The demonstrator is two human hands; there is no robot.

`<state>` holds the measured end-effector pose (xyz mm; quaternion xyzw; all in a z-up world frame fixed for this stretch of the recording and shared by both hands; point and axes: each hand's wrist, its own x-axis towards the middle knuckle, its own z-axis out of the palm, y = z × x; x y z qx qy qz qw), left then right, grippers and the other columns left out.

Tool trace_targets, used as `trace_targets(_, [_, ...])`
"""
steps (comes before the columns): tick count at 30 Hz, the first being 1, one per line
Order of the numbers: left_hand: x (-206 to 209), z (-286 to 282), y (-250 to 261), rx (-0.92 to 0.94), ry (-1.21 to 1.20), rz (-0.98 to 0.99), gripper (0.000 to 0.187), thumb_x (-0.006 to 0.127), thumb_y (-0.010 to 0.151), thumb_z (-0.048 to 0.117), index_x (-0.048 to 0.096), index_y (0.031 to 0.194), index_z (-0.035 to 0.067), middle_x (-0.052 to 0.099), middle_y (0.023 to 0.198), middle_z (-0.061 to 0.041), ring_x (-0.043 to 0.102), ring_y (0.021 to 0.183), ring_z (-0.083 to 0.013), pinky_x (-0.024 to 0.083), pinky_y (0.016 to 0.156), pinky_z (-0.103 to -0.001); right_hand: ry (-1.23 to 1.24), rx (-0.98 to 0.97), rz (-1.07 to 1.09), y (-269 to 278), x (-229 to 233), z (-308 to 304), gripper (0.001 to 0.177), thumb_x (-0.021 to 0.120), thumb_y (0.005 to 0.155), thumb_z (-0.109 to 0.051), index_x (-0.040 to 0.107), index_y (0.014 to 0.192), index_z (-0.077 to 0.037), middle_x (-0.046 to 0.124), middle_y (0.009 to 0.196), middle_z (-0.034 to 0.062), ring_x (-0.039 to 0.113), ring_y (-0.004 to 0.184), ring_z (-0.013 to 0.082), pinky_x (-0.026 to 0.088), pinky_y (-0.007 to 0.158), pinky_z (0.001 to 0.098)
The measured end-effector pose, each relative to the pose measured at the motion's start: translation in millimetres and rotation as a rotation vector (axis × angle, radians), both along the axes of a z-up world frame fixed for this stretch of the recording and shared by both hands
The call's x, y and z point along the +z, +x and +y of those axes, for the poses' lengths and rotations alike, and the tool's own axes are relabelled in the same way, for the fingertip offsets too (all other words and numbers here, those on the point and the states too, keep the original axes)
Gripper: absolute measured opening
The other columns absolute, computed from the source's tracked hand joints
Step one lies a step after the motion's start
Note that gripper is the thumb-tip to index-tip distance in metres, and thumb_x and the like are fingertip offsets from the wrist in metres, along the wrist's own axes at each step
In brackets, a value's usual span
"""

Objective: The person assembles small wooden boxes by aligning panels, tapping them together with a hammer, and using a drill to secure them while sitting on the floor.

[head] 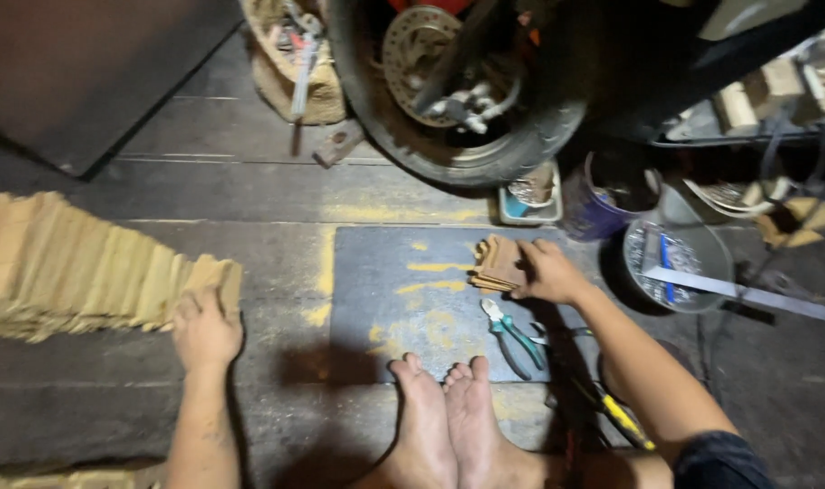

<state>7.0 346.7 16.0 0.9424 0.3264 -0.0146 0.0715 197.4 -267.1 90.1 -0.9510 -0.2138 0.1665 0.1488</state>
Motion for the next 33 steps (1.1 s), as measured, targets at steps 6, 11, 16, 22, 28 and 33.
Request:
trace_targets(6, [41, -20, 4, -0.120, 0.222, -0.414, 0.032, 0.070, 0.102, 0.021, 0.079, 0.130, 0.009, 0.074, 0.131, -0.027, 0.061, 0.136, -0.0458, 0.030, 0.124, -0.060, 0.167, 0.047, -0.091, -10, -3, -6, 0.100, 0.096, 0.065, -0.035, 0.053, 0.145, 0.007, 0.068, 0.123, 0.0372, 0.061, 0.125, 0.0567, 0.042, 0.115, 0.0623])
trace_targets(11, [-17, 18, 12, -0.003, 0.304, -0.116, 0.042, 0.065, 0.087, 0.020, 0.062, 0.129, 0.013, 0.070, 0.115, -0.019, 0.065, 0.109, -0.0394, 0.051, 0.091, -0.051, 0.261, 0.101, -0.441, -50, 7, -30, 0.102, 0.080, 0.075, -0.043, 0.044, 0.156, 0.007, 0.061, 0.142, 0.0325, 0.059, 0.129, 0.0462, 0.044, 0.111, 0.0498])
trace_targets(16, [32, -36, -1, -0.093, 0.258, -0.166, 0.036, 0.071, 0.081, 0.018, 0.064, 0.116, 0.013, 0.069, 0.106, -0.015, 0.068, 0.096, -0.0348, 0.053, 0.082, -0.048, 0.333, -0.154, -0.290, -138, 54, -10, 0.104, 0.086, 0.071, -0.026, 0.050, 0.165, 0.000, 0.064, 0.138, 0.0323, 0.062, 0.125, 0.0452, 0.046, 0.107, 0.0509])
trace_targets(22, [-3, -153, -13, -0.386, -0.173, -0.366, 0.080, 0.088, 0.074, 0.022, 0.052, 0.145, 0.019, 0.055, 0.134, -0.019, 0.066, 0.077, -0.0330, 0.054, 0.070, -0.044, 0.403, -0.621, 0.144, -165, 7, -33, 0.080, 0.083, 0.084, -0.016, 0.055, 0.156, 0.003, 0.066, 0.134, 0.0309, 0.063, 0.117, 0.0432, 0.048, 0.099, 0.0507])
trace_targets(28, [-10, -260, -13, -0.717, -0.534, -0.562, 0.034, 0.072, 0.085, 0.013, 0.076, 0.119, 0.014, 0.071, 0.108, -0.009, 0.072, 0.091, -0.0363, 0.056, 0.085, -0.044, 0.650, -0.677, 0.324, -193, 2, -17, 0.101, 0.089, 0.062, -0.012, 0.052, 0.156, -0.004, 0.064, 0.144, 0.0138, 0.060, 0.124, 0.0223, 0.048, 0.105, 0.0368])
trace_targets(33, [-7, -305, -18, -0.709, -0.530, -0.251, 0.027, 0.064, 0.088, 0.015, 0.076, 0.110, 0.026, 0.075, 0.103, -0.003, 0.077, 0.098, -0.0361, 0.063, 0.086, -0.050, 0.966, -0.583, 0.398, -206, 12, 2, 0.122, 0.093, 0.062, 0.005, 0.026, 0.164, 0.005, 0.047, 0.146, 0.0392, 0.052, 0.129, 0.0556, 0.045, 0.108, 0.0619])
